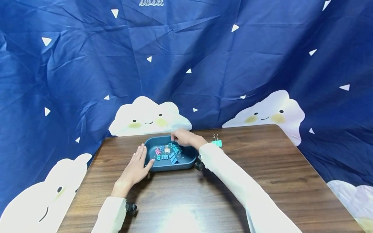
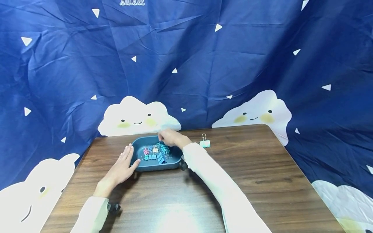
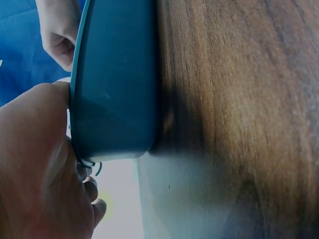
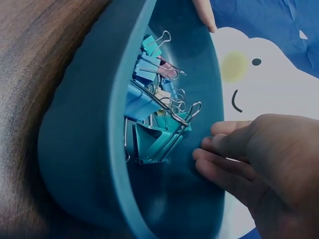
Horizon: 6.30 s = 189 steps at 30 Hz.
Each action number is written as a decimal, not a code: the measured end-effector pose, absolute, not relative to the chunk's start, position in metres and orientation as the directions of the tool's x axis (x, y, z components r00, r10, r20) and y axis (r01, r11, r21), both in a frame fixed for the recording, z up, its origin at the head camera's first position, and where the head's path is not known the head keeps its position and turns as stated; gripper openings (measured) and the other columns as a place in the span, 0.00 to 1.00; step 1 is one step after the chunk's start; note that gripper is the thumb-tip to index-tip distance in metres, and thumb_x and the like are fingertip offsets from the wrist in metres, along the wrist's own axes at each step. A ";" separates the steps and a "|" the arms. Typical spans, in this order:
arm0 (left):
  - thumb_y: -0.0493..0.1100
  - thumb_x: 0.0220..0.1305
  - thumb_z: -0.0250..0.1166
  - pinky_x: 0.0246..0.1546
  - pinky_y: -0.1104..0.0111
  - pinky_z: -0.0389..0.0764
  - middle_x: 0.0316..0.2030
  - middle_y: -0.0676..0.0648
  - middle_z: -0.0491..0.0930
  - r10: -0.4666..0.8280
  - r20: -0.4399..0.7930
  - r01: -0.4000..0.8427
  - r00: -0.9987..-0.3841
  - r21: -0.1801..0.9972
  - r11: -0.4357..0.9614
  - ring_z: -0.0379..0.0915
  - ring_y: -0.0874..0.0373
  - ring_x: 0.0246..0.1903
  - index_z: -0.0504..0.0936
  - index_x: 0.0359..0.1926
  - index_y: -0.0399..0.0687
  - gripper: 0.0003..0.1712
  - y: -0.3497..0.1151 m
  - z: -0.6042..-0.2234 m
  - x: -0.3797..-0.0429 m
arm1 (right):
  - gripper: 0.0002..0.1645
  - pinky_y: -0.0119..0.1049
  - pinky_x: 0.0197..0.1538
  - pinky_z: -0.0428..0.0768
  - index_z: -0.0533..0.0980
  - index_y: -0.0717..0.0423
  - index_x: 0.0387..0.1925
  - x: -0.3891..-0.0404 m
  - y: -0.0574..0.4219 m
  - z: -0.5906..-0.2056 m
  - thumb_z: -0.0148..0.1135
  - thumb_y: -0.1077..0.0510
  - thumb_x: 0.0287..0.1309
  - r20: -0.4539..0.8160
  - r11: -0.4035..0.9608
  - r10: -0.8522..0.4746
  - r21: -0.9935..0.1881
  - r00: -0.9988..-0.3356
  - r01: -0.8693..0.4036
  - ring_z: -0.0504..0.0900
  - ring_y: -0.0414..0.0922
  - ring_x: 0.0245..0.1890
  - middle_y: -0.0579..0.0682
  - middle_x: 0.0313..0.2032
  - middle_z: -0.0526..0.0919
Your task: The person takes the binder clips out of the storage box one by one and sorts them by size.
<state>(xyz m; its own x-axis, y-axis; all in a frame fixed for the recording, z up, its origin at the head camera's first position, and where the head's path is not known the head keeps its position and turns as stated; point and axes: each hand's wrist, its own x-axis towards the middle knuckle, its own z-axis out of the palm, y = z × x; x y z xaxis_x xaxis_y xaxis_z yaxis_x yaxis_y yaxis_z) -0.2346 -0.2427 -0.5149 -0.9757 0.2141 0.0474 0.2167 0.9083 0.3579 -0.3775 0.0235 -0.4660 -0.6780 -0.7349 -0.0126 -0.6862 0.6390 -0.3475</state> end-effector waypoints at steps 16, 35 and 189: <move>0.60 0.83 0.52 0.84 0.41 0.48 0.86 0.33 0.40 0.215 0.048 0.218 -0.976 0.350 0.911 0.36 0.36 0.86 0.45 0.84 0.30 0.49 -0.241 -0.514 -0.236 | 0.37 0.46 0.72 0.78 0.69 0.49 0.78 -0.365 0.022 -0.473 0.69 0.58 0.72 -0.276 0.756 -0.655 -0.264 -0.704 -0.599 0.81 0.49 0.68 0.53 0.68 0.82; 0.62 0.83 0.50 0.84 0.40 0.48 0.85 0.32 0.41 0.214 0.061 0.221 -0.975 0.367 0.904 0.38 0.34 0.85 0.47 0.83 0.29 0.50 -0.241 -0.512 -0.231 | 0.17 0.43 0.64 0.82 0.85 0.51 0.56 -0.363 0.026 -0.476 0.72 0.53 0.69 -0.178 0.759 -0.644 -0.270 -0.744 -0.592 0.83 0.44 0.54 0.48 0.57 0.87; 0.68 0.83 0.45 0.84 0.42 0.49 0.85 0.32 0.41 0.214 0.056 0.221 -0.975 0.290 0.931 0.37 0.36 0.85 0.47 0.83 0.30 0.52 -0.241 -0.512 -0.230 | 0.11 0.29 0.40 0.81 0.88 0.58 0.48 -0.338 0.244 -0.438 0.74 0.61 0.64 0.345 0.631 -0.291 -0.632 -0.892 -0.450 0.85 0.42 0.34 0.50 0.34 0.90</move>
